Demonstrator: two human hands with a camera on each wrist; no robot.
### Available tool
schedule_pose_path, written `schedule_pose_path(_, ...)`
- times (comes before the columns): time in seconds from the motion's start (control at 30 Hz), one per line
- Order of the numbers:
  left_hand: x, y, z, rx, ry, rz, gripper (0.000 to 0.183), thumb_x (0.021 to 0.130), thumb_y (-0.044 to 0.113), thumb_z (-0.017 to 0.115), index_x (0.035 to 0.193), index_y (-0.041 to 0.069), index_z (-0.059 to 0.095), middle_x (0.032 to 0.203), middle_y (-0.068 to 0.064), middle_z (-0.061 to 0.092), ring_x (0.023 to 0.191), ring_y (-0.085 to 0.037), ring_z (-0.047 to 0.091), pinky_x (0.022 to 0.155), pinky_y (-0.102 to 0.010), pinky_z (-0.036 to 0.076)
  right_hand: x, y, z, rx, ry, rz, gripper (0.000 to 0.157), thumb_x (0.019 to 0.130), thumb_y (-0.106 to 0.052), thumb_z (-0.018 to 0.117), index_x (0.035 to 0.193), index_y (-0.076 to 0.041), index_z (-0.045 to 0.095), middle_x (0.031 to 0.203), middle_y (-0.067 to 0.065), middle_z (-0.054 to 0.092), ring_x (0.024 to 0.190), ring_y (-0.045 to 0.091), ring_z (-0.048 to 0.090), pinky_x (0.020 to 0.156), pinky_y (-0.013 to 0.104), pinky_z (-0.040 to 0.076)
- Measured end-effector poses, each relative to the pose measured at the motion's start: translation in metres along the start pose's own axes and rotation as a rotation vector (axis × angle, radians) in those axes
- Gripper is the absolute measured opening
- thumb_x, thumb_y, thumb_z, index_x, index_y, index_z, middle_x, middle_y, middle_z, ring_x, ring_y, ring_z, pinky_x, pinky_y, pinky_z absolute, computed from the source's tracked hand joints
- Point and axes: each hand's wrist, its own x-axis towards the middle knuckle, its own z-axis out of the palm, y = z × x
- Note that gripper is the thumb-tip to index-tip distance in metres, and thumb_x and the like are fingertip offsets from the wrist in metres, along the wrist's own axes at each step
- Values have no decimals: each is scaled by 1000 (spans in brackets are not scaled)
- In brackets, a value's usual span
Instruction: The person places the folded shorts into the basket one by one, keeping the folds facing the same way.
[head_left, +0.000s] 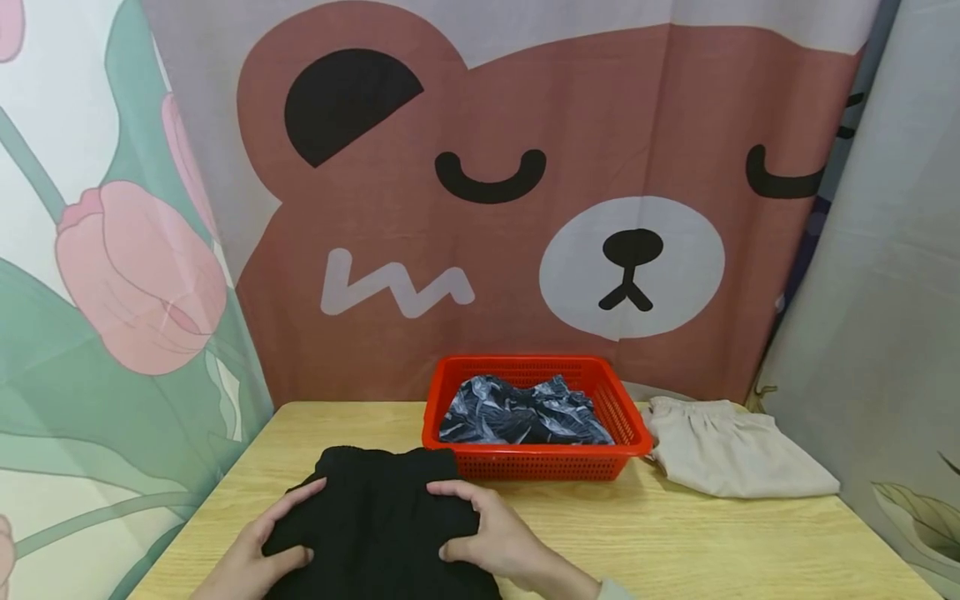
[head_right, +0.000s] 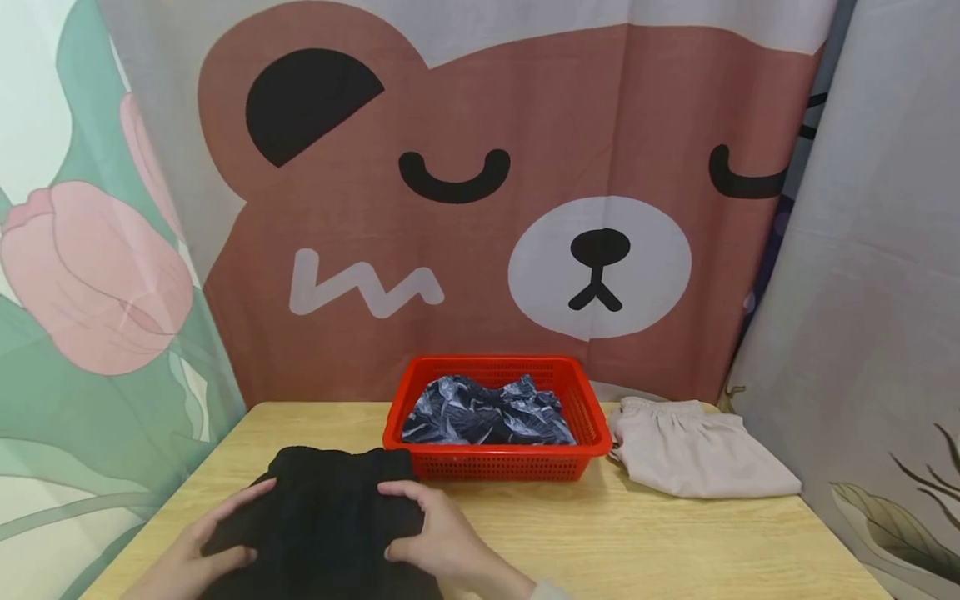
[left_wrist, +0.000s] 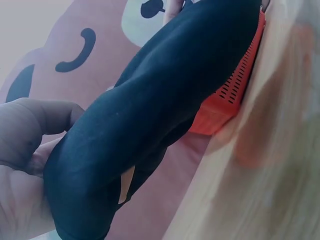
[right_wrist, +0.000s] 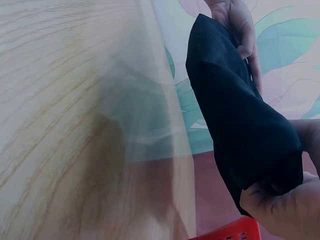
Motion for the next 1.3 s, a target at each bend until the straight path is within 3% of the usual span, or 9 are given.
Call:
schedule_pose_path(0.1,0,6,1,7,17,13,73,85,3,67,150,11,36,148,-22,32,112,-3,53,87,-23,46,-1,-3,-1,-13,20,-7,67,70,9,73,129,-21,61,118,2,62,103,19,60,88,35,48)
schedule_pose_path(0.37,3,25,10,8,73,-35,73,84,7,71,149,18,39,148,-17,37,112,-4,53,87,-24,46,-4,-11,-11,-30,69,-26,69,70,10,71,130,-21,61,125,4,58,107,21,58,88,37,49)
schedule_pose_path(0.63,15,45,27,-196,107,-70,73,84,1,69,149,18,39,148,-16,34,113,-17,55,85,-32,50,-5,-20,-31,-40,108,-86,71,70,10,68,135,-17,57,126,7,59,102,22,60,84,34,50)
schedule_pose_path(0.83,25,55,36,-216,184,-112,69,83,-2,69,143,23,48,145,-12,39,113,-27,54,83,-33,51,-8,-26,-44,-64,112,-107,72,70,11,66,136,-15,56,128,9,58,101,23,61,83,33,51)
schedule_pose_path(1.1,44,59,49,-289,144,-58,67,84,-4,68,143,20,48,141,-16,44,110,-28,57,81,-35,53,-16,-36,-65,-47,153,-89,71,72,11,66,137,-15,55,132,12,55,100,26,62,80,35,52)
schedule_pose_path(1.3,59,62,55,-311,73,-24,66,84,-3,67,144,18,47,138,-20,45,103,-31,61,78,-39,54,-22,-38,-80,-77,181,-56,71,73,10,67,138,-16,54,132,13,54,100,27,62,80,37,53)
